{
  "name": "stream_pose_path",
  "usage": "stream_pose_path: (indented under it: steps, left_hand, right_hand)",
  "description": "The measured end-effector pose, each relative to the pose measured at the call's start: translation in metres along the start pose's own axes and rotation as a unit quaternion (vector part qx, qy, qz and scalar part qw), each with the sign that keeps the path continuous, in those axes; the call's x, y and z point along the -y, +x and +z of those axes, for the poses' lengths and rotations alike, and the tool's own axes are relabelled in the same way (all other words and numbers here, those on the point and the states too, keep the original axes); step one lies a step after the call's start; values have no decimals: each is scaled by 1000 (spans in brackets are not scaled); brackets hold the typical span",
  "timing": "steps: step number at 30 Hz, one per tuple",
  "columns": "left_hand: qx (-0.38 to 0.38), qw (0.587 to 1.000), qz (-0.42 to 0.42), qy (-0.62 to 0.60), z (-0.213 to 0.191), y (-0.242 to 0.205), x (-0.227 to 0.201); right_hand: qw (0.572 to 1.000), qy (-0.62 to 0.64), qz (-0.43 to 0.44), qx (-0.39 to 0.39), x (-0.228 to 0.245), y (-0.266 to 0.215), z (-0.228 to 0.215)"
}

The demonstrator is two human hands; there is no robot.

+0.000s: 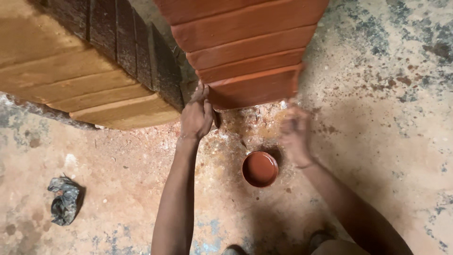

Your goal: The person paints a textured column with reddish-brown paint using a brush. They repeatedly dip the brush into a small container and apply paint to the lower section of the column while kneeling.

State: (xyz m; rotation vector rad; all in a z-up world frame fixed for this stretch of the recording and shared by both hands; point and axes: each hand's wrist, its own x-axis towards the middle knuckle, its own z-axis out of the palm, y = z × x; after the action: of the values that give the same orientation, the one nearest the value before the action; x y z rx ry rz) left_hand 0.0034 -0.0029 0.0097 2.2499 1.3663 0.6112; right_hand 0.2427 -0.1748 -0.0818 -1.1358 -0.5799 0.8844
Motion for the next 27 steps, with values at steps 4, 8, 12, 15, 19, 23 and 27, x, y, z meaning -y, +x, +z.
stream_pose_path:
  steps: [4,8,12,15,19,23,27]
  left_hand:
    - [69,992,-109,9,-11,5,-16]
    - [56,993,-97,27,-16,9,-25]
    - [113,985,-121,43,-12,12,-24]
    - [66,995,-63,43,-9,10,-19]
    - [19,999,-26,32,-1,5,-12]
    - [14,999,-19,36,3,3,-8]
    - [26,998,-39,36,3,3,-11]
  right_hand:
    - [974,-177,6,144,-20,-18,72]
    - [898,-291,95,317,-21,-34,108]
    - [933,-210,149,252,-5,-8,91]
    - [970,-77,133,189,12,13,35]
    - [990,-23,46,131,17,14,-56]
    - [996,42,72,28,1,9,-100]
    - [996,26,57,-67,-10,15,-87]
